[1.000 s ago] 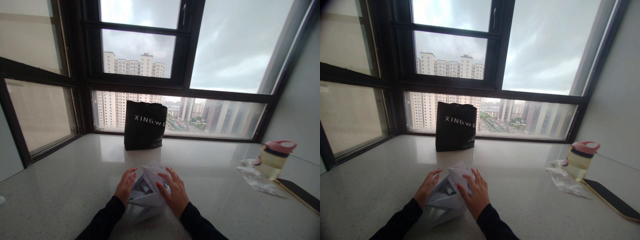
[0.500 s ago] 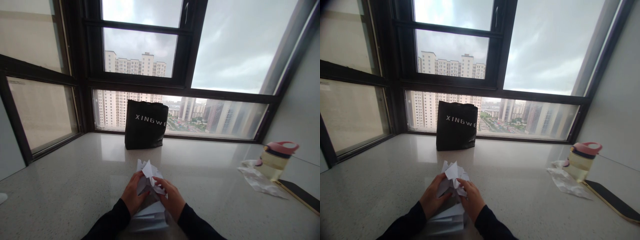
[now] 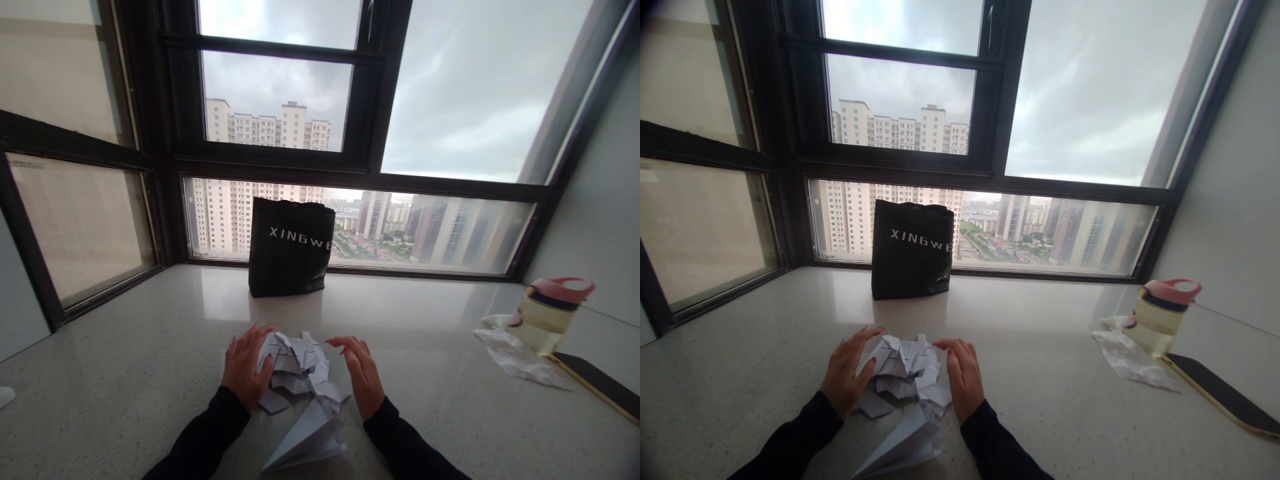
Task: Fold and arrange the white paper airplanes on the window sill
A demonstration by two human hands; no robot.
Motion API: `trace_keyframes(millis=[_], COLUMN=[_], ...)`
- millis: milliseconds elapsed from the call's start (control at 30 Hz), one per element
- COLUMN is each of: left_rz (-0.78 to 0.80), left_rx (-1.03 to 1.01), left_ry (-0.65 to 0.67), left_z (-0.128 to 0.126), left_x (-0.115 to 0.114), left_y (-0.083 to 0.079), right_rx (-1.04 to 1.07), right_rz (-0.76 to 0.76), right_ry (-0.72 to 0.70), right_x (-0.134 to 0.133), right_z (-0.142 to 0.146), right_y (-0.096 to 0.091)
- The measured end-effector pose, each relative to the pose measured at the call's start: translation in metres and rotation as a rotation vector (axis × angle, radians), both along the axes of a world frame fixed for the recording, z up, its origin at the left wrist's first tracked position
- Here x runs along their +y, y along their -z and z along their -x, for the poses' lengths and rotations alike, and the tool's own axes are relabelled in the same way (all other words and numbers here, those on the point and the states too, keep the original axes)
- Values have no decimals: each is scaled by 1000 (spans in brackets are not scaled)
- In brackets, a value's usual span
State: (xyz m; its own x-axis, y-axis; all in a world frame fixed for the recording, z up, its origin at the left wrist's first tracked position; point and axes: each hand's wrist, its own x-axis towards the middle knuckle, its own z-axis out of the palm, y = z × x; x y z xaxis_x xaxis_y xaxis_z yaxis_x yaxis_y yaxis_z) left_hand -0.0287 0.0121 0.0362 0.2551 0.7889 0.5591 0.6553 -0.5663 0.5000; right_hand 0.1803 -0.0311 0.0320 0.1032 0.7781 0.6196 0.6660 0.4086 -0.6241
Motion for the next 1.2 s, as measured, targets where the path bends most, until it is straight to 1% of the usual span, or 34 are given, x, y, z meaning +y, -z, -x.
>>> trace_keyframes(millis=[33,100,133,167,200,233,267,333,400,433,500,567,633,667,700,767,833,867,933,1000,1033,1100,1133,1167,1200], left_rz=[-46,-41,-32,-42,-41,-21,10,87,122,107,12,-136,-243,-249,-216,-51,144,206,207,156,126,64,33,2,-31], left_rx=[-15,19,87,171,247,300,331,330,269,217,80,-61,-108,-77,-20,132,254,299,334,296,256,147,91,41,9], left_ry=[75,324,447,539,585,600,600,589,591,580,511,381,248,191,134,17,-91,-101,-55,80,164,311,356,373,363], left_z=[-3,-11,-16,-22,-26,-31,-34,-36,-34,-31,-24,-15,-8,-5,-3,-1,-2,-4,-9,-14,-16,-17,-16,-14,-12], left_x=[-7,-23,-30,-37,-43,-46,-48,-46,-41,-37,-30,-22,-15,-12,-8,-2,1,1,1,0,-1,0,1,2,4], left_y=[-5,-10,-10,-8,-5,-1,4,10,10,8,-1,-11,-18,-18,-17,-9,6,13,26,32,32,27,22,18,15], right_rx=[1,0,-14,-40,-78,-128,-184,-278,-310,-304,-272,-245,-229,-234,-248,-302,-367,-395,-436,-434,-410,-324,-275,-237,-218], right_rz=[34,97,115,126,135,154,182,249,292,297,282,257,220,208,210,259,326,342,344,330,317,256,207,156,110], right_ry=[54,115,116,101,76,46,10,-53,-70,-59,-9,40,109,153,198,258,231,188,64,-78,-157,-294,-335,-357,-360], right_x=[4,10,12,13,13,12,11,9,9,9,10,12,12,12,12,12,10,9,7,3,1,-3,-6,-8,-10], right_z=[-1,-2,-2,-1,0,1,2,4,4,3,1,-3,-5,-6,-5,-2,2,5,11,17,20,25,27,29,30], right_y=[3,10,13,16,19,20,22,23,21,19,15,11,11,12,14,20,26,28,29,26,23,16,11,7,4])
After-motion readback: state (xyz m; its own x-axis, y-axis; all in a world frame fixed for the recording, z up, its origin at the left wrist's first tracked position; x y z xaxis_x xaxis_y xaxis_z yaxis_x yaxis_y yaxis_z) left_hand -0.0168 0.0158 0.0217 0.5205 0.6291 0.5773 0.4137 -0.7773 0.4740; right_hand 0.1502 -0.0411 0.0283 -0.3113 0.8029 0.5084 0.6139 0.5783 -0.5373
